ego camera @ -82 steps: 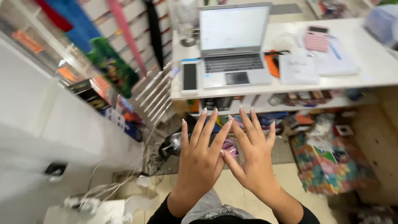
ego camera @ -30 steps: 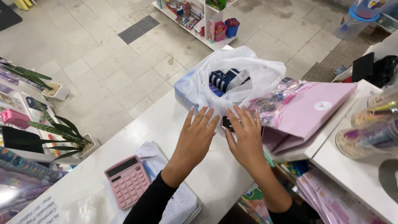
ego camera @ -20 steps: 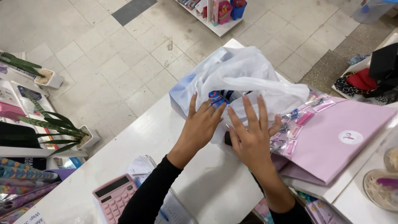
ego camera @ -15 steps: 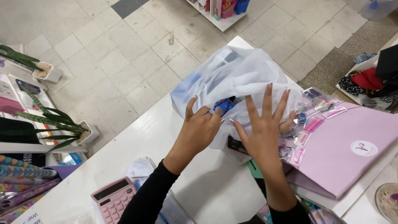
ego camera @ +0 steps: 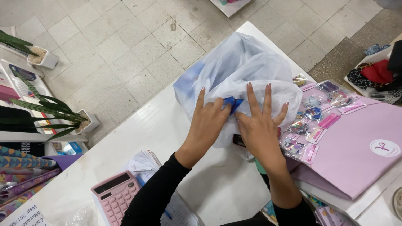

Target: Inspecting a pencil case and recording details on a notepad at a checkout counter

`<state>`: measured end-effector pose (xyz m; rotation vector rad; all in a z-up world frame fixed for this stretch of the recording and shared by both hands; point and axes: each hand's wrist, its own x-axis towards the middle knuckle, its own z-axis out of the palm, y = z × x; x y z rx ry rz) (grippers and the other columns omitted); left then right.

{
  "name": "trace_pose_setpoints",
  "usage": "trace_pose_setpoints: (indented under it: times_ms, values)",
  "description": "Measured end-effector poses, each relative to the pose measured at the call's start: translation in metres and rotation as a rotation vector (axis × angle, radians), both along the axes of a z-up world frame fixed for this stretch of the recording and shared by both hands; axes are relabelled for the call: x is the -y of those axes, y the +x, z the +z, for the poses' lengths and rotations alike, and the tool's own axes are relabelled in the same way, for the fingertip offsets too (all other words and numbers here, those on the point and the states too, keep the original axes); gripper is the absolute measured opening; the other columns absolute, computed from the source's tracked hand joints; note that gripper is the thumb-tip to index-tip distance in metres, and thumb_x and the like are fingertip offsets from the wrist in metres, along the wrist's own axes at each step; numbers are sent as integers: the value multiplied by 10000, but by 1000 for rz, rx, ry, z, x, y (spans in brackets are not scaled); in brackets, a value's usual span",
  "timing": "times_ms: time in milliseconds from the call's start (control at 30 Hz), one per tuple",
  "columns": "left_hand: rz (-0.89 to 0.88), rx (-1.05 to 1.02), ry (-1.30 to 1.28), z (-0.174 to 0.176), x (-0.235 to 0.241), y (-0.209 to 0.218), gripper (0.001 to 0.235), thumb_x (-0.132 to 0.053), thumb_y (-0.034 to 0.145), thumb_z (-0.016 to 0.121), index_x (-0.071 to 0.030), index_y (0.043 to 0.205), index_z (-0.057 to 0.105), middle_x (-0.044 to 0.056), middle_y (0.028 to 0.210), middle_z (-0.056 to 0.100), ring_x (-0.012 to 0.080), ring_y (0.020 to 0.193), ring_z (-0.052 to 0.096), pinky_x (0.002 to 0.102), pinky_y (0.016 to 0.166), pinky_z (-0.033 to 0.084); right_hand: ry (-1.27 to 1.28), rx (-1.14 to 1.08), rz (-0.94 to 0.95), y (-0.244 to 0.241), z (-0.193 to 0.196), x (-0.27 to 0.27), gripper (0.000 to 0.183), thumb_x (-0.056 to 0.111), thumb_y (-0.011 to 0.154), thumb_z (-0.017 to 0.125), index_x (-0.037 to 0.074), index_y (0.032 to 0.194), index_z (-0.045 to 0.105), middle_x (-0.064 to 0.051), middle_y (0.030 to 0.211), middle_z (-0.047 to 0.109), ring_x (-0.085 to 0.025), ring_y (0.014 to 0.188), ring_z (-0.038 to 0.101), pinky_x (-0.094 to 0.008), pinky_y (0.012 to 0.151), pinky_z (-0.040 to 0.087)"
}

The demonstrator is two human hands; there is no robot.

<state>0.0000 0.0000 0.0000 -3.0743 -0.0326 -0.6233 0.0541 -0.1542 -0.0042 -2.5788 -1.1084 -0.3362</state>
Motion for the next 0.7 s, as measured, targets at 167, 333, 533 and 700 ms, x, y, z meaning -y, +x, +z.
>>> trace_pose_setpoints:
  times_ms: [167, 333, 533, 700]
  values:
    - [-44, 39, 24, -8, 6, 16, 351, -111, 779, 829, -120, 1120, 747, 59, 982, 655, 147, 624, 596, 636, 1227, 274, 21, -52, -3, 3, -5, 7, 186, 278, 945, 686, 156, 812, 729, -56, 1716, 340, -470, 1584, 145, -809, 1033, 44]
    - [-121, 114, 20, -47, 9, 32, 181, -71, 786, 801, -49, 952, 731, 59, 774, 586, 204, 691, 597, 615, 1170, 316, 6, -55, -38, 7, -6, 10, 227, 268, 875, 762, 124, 709, 705, -42, 1708, 374, -437, 1590, 181, -782, 1042, 23]
    - [-141, 155, 52, -65, 11, 34, 74, -55, 872, 743, -79, 826, 691, -3, 709, 516, 154, 838, 550, 512, 1167, 221, 7, -122, -25, 11, -5, 11, 232, 260, 737, 860, 103, 734, 689, -53, 1689, 384, -471, 1572, 182, -826, 1028, 39]
    - [-93, 255, 13, -57, 7, 32, 128, -18, 874, 743, -85, 794, 667, 30, 663, 554, 172, 767, 602, 513, 1147, 197, 4, -142, 5, 11, -7, 11, 598, 250, 654, 903, 66, 1105, 557, -105, 1700, 343, -480, 1556, 197, -808, 1048, 5]
